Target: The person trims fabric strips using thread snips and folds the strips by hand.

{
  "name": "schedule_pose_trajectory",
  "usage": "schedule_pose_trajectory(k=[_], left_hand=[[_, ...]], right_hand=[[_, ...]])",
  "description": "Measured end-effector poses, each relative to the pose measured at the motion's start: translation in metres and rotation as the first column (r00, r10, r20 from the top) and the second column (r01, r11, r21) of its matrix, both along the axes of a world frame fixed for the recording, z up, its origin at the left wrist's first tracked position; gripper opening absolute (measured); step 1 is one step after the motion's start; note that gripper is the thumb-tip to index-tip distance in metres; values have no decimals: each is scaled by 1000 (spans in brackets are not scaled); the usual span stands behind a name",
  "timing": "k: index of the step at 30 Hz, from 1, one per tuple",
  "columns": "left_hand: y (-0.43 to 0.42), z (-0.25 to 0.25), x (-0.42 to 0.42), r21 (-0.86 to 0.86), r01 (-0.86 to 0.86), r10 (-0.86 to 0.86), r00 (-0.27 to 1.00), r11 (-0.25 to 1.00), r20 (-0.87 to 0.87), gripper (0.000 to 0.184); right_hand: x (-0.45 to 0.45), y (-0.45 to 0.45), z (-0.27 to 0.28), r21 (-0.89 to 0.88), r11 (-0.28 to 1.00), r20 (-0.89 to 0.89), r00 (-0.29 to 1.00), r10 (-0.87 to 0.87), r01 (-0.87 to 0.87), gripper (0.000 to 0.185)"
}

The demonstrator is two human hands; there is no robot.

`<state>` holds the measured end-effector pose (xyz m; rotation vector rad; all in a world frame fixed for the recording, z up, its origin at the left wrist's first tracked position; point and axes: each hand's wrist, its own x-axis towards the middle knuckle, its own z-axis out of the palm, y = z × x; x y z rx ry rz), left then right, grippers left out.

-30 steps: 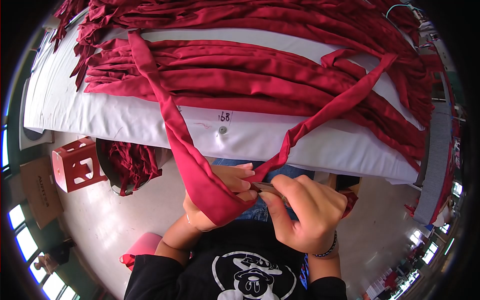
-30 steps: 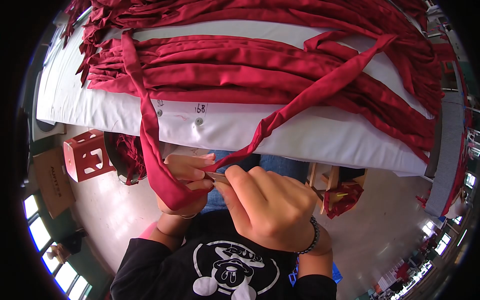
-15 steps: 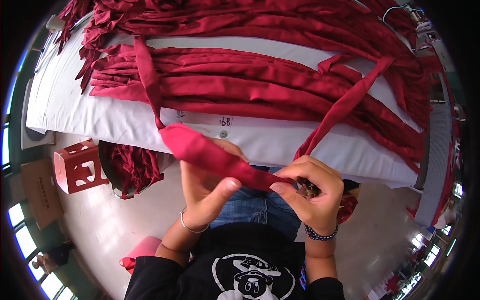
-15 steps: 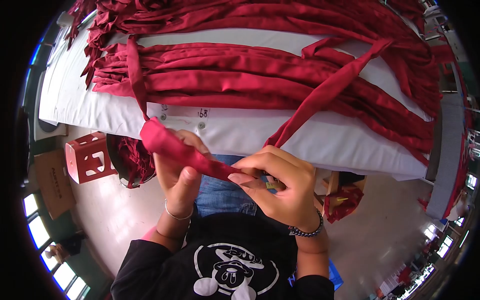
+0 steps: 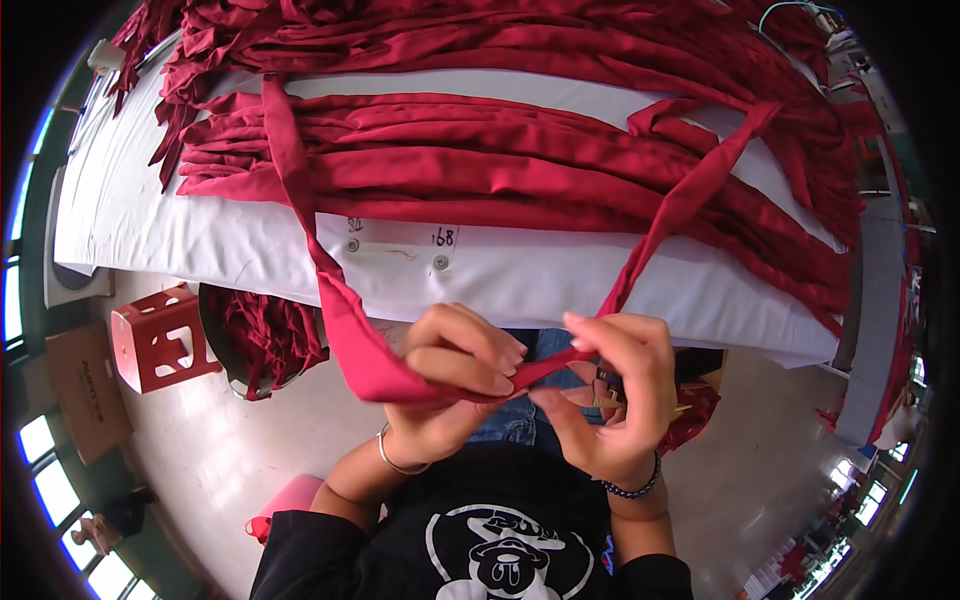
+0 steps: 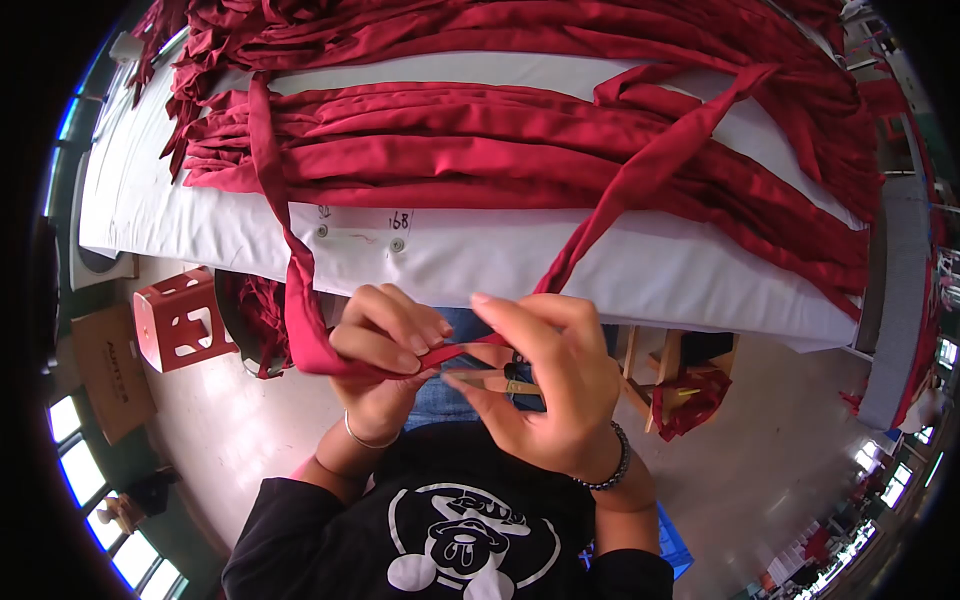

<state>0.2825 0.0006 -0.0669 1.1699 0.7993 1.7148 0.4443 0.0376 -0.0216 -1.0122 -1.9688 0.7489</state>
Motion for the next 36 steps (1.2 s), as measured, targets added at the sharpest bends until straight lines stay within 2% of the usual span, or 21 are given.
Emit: schedule_pose_trajectory(k=[1, 2, 3, 4, 5, 8, 9, 11, 14, 22, 27, 29, 33, 36], left_hand=[[1, 2, -1, 107, -58, 74, 987, 993, -146, 23], [1, 5, -5, 168, -47, 89, 963, 985, -256, 29], [0, 7, -7, 166, -46, 88, 963, 985, -256, 29], [0, 10, -7, 210, -64, 135, 930, 976, -342, 31], [-1, 11, -7, 254, -76, 181, 887, 964, -424, 33], [0, 6, -5, 325, -111, 259, 849, 939, -461, 37], [-1, 6, -4, 349, -132, 300, 821, 928, -486, 37], [-2, 5, -3, 354, -142, 314, 809, 924, -497, 38], [-2, 3, -1, 358, -162, 338, 793, 919, -507, 38], [-2, 4, -4, 399, -108, 343, 737, 911, -582, 38], [-3, 3, -4, 373, -123, 325, 774, 920, -544, 39], [-3, 1, -1, 365, -142, 325, 796, 920, -510, 39], [-3, 3, -1, 317, -139, 281, 842, 938, -462, 39], [-4, 2, -1, 310, -132, 268, 850, 942, -453, 38]], right_hand=[[3, -4, 1, -1, 1000, 0, 1000, -2, 2, 42], [3, -9, 6, -19, 999, -52, 998, -34, 33, 49], [3, -13, 9, -39, 997, -102, 993, -66, 63, 57], [11, -18, 9, 37, 997, 25, 997, -73, 72, 57], [16, -23, 10, 33, 997, 27, 997, -76, 75, 57], [16, -26, 16, 28, 998, 197, 979, -60, 55, 47], [10, -25, 16, -39, 998, 116, 992, -43, 48, 44], [7, -25, 14, 6, 1000, 157, 988, -15, 14, 36], [4, -28, 8, 107, 994, 148, 989, -25, 9, 39], [6, -24, 16, 72, 997, 197, 980, -10, -5, 35], [9, -23, 14, 99, 995, 225, 974, -7, -15, 34], [8, -26, 10, 26, 999, 38, 998, -45, 44, 34], [4, -23, 11, 8, 999, 19, 999, -32, 32, 33], [4, -25, 6, 66, 998, 84, 996, 10, -15, 32]])
